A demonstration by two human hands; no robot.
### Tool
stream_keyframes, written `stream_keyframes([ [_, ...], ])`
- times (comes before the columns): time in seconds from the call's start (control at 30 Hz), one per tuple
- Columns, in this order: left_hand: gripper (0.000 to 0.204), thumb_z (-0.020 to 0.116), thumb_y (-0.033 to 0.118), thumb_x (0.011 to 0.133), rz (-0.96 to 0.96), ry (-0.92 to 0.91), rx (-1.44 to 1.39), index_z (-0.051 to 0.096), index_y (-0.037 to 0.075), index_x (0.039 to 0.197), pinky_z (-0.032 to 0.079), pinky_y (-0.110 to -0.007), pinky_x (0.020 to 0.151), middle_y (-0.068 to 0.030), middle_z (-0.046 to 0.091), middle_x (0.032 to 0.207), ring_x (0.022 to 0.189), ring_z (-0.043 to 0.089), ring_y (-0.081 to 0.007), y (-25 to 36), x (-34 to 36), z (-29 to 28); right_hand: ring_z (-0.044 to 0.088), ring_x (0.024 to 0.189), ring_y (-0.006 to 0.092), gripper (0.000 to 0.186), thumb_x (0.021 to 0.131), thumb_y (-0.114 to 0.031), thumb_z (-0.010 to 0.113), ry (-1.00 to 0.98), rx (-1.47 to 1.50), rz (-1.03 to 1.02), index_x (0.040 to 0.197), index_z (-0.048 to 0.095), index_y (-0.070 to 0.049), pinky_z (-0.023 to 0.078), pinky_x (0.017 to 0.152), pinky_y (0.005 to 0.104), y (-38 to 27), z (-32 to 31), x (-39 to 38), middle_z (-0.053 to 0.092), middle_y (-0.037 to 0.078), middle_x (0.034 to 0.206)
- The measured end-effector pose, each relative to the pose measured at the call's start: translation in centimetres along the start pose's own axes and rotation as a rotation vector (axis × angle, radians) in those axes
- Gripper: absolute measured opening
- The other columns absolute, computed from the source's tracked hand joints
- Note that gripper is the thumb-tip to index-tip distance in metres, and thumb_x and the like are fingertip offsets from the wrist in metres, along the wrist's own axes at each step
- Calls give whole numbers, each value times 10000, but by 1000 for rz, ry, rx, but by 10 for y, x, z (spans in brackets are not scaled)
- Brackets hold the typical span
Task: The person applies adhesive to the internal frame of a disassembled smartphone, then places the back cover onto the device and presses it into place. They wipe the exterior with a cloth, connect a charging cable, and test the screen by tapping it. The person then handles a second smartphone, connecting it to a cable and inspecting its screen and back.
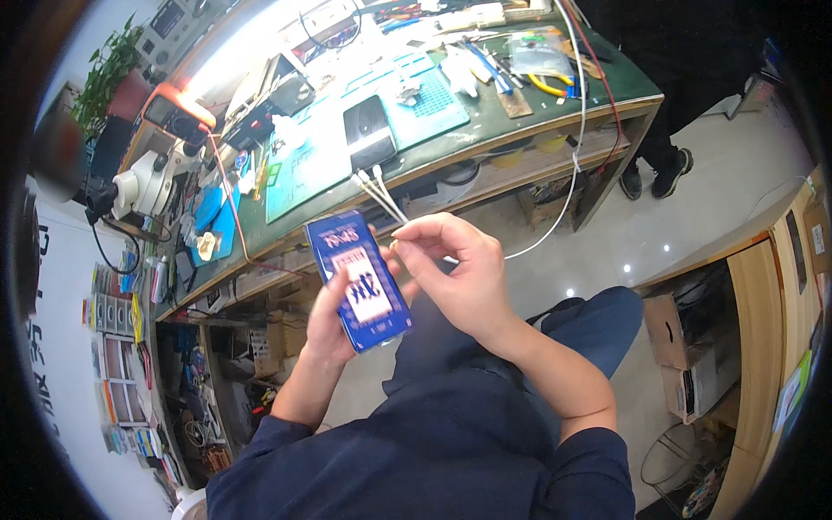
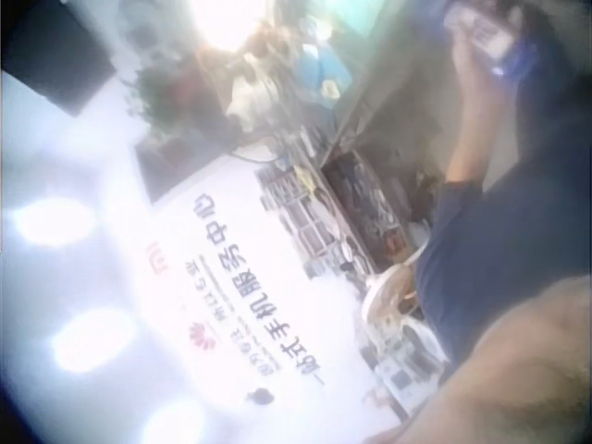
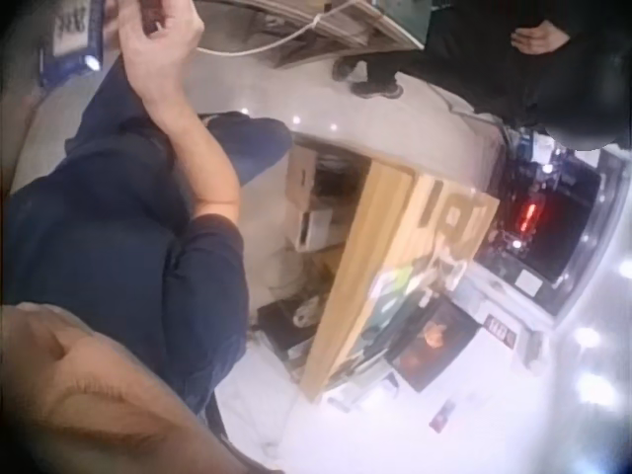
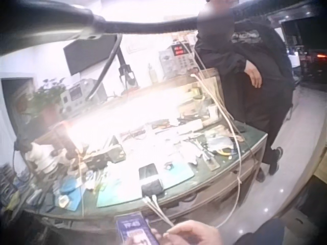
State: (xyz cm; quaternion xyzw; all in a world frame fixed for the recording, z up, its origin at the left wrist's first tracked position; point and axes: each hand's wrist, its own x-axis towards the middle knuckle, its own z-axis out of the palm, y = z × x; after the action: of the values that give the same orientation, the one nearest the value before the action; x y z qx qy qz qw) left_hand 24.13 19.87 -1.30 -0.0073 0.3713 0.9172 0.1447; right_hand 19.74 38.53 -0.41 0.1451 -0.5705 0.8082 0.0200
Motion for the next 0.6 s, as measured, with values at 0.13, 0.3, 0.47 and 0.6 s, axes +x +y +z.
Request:
stream_keyframes([
  [0.13, 499, 576, 373, 1005, 136, 136, -472, 494, -10, 1313, 358, -528, 1173, -165, 598, 1224, 1243, 557, -288, 20, 8, 13, 697, 812, 139, 129, 857, 17, 724, 45, -93, -184, 971, 666, 5, 552, 730, 260, 10, 11, -11, 721, 82, 915],
  [0.3, 576, 620, 440, 975, 90, 219, -549, 470, -16, 1294, 439, -480, 1084, -161, 624, 1202, 1243, 544, -337, 22, 9, 4, 726, 858, 232, 210, 760, 68, 755, 23, -237, -521, 923, 667, -31, 564, 738, 304, 10, 27, -20, 729, 96, 912],
  [0.47, 608, 571, 499, 987, 6, 175, -606, 455, -17, 1287, 463, -485, 1037, -157, 637, 1171, 1245, 538, -337, 16, 9, 1, 721, 912, 244, 267, 667, 36, 795, -25, -386, -746, 895, 690, -55, 565, 798, 339, 9, 41, -22, 737, 64, 910],
  [0.6, 579, 569, 491, 990, -21, 163, -635, 489, -13, 1263, 456, -480, 1049, -154, 640, 1154, 1269, 518, -335, 11, 8, 2, 721, 908, 247, 273, 679, 51, 803, -42, -406, -773, 904, 687, -50, 559, 802, 338, 14, 46, -23, 739, 76, 915],
])
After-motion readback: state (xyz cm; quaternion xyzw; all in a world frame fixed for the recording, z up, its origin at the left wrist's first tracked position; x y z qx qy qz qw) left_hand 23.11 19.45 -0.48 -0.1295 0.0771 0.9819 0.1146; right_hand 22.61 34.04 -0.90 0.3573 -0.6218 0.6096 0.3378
